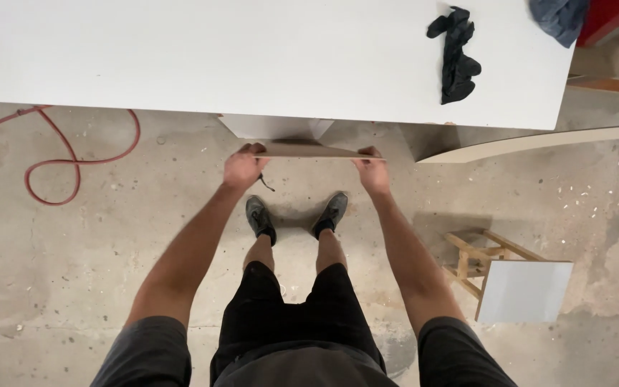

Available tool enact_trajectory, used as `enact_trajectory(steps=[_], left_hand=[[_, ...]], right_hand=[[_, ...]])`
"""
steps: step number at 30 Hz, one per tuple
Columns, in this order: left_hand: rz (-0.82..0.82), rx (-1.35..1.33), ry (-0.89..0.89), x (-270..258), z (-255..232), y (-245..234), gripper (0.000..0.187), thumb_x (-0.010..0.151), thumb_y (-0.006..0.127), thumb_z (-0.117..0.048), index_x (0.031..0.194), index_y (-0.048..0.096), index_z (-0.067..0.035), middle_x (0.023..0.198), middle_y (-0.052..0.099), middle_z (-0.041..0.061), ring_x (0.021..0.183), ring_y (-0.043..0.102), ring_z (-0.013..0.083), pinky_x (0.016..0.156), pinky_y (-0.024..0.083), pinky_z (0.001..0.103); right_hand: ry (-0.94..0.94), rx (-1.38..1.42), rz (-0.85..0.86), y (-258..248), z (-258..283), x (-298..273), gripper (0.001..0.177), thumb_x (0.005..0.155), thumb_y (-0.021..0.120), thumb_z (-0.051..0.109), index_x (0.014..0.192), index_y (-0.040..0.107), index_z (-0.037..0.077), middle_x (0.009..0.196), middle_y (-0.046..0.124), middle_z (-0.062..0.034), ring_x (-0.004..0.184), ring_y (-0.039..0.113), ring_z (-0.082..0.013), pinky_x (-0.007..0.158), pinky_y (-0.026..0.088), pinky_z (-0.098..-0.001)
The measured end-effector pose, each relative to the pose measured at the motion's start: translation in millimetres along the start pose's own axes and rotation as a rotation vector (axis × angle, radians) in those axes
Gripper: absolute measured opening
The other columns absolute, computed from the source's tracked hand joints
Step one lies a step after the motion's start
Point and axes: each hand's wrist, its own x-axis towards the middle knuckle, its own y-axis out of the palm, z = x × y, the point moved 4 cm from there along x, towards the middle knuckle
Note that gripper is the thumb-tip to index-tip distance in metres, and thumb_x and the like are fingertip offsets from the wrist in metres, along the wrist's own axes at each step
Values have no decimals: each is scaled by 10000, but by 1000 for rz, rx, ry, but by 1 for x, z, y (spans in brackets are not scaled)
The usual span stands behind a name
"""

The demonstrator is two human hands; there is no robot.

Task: Measuring and marking wooden boards in a workshop

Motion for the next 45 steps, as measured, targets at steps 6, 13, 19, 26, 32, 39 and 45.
enact_trajectory(steps=[6,13,19,26,32,39,45], left_hand=[[106,-69,49,51,-131,50,445,1056,489,-540,1234,635,-159,1092,696,88,1033,744,298,864,610,462],[275,-242,32,111,-259,56,607,1066,398,-560,1393,562,-75,1336,663,172,1243,663,346,1021,526,503],[283,-316,-41,155,-291,104,631,1053,422,-564,1413,566,-67,1360,657,162,1277,641,334,1058,512,475],[187,-482,-142,168,-280,122,607,1015,527,-548,1423,562,-100,1322,673,151,1260,651,320,1049,538,471],[67,-602,-223,96,-238,115,606,985,611,-534,1431,558,-126,1291,686,143,1246,660,308,1043,559,467],[60,-1059,-752,-1,-75,200,482,946,668,-472,1253,688,-101,997,757,91,827,749,261,583,693,430],[116,-1384,-903,-91,-45,200,486,932,582,-291,1315,664,-5,1283,623,271,1182,610,377,923,572,498]], right_hand=[[229,105,-122,-105,-78,-19,238,1068,707,323,1173,645,118,1011,705,-57,916,687,-173,811,529,-377],[18,-51,-326,-214,-148,33,292,1042,813,160,1136,586,2,982,728,-164,895,728,-289,743,540,-403],[169,26,-261,-233,-173,63,301,1078,757,204,1216,524,71,1120,686,-116,1040,703,-277,851,553,-404],[189,203,-333,-226,-177,60,376,1083,730,159,1309,445,65,1234,615,-156,1168,641,-332,970,527,-463],[173,374,-386,-213,-173,55,450,1088,707,121,1388,377,60,1332,555,-190,1279,587,-379,1073,505,-513],[278,200,106,-49,-122,-26,132,1081,575,229,1018,650,140,876,606,-24,809,615,-171,743,474,-373],[-56,103,597,105,45,-107,1061,861,859,453,1633,234,82,1663,212,-211,1532,210,-454,1263,279,-592]])
